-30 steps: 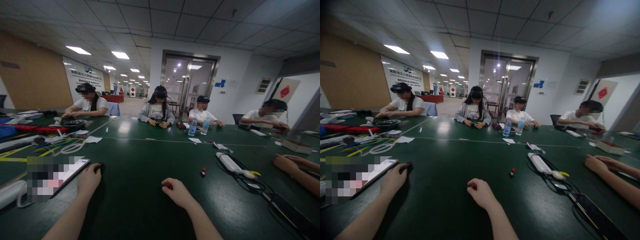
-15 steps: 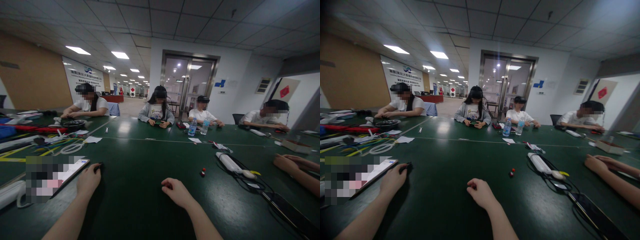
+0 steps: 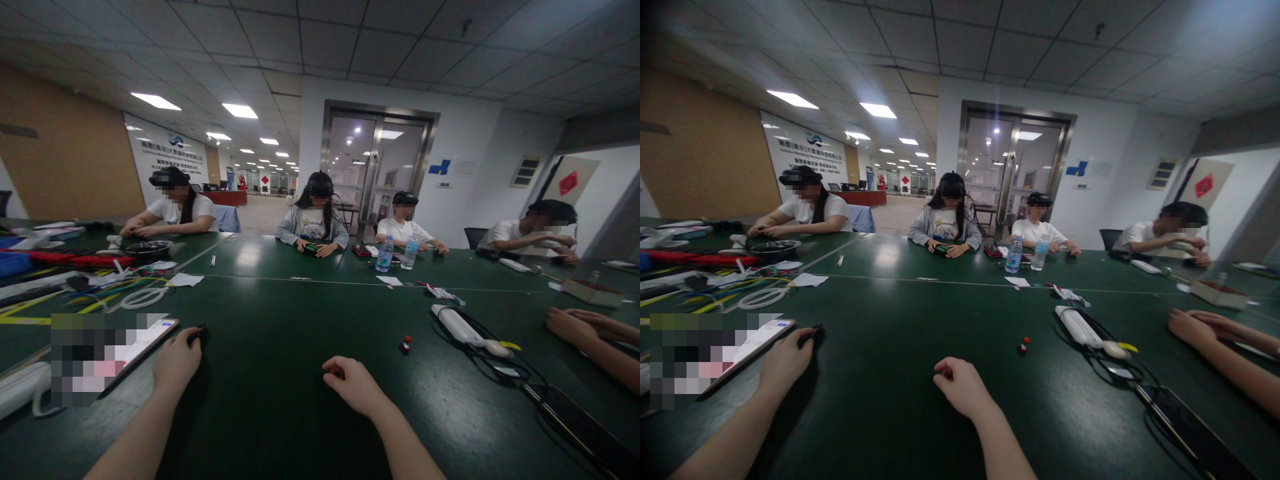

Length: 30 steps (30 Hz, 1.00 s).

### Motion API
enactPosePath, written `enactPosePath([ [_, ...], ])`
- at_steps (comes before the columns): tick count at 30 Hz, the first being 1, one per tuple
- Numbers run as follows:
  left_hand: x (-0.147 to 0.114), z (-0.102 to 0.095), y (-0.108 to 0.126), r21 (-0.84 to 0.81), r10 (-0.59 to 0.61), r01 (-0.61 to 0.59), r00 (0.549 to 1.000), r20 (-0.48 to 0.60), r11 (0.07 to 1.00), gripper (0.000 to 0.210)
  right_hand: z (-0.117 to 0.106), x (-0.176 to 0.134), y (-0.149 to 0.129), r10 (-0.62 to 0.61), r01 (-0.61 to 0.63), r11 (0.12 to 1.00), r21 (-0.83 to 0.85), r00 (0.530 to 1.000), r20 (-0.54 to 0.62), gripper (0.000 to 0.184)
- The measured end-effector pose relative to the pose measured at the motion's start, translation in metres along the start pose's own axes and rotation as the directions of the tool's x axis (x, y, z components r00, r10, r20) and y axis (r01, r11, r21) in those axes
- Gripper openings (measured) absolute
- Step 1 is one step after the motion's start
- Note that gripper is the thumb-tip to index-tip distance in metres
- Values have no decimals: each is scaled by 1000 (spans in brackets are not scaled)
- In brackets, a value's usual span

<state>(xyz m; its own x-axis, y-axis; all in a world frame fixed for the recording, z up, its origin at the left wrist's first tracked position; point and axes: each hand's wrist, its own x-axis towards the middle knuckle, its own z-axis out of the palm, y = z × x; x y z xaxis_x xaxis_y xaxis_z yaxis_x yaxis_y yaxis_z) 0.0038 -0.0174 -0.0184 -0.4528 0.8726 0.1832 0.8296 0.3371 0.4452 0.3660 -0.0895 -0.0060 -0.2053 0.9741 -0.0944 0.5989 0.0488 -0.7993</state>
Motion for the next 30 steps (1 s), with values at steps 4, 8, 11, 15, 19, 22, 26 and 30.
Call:
enactPosePath([
  [4,-6,-5,6,-17,33,-33,999,16,999,38,0,0,0,18,-18,1000,7,1000,4,27],
  [8,-25,0,31,-65,198,-193,976,93,979,38,1,0,-5,-1,2,1000,27,1000,-26,29],
  [11,-56,9,60,-163,422,-394,882,208,904,33,4,0,-13,-28,34,997,70,995,-98,30],
  [15,-108,15,93,-455,712,-553,602,362,698,44,4,-5,-24,-133,141,989,40,978,-160,29],
  [19,-134,9,103,-617,799,-508,405,444,601,56,0,-13,-32,-206,212,972,-101,976,72,32],
  [22,-132,5,102,-644,781,-443,402,479,623,59,1,-16,-33,-184,210,969,-131,965,187,35],
  [26,-127,3,102,-644,764,-413,393,512,644,58,6,-14,-30,-181,200,973,-111,970,165,24],
  [30,-127,1,103,-626,742,-401,412,528,668,57,-4,-1,-16,-137,149,986,75,981,-140,27],
])
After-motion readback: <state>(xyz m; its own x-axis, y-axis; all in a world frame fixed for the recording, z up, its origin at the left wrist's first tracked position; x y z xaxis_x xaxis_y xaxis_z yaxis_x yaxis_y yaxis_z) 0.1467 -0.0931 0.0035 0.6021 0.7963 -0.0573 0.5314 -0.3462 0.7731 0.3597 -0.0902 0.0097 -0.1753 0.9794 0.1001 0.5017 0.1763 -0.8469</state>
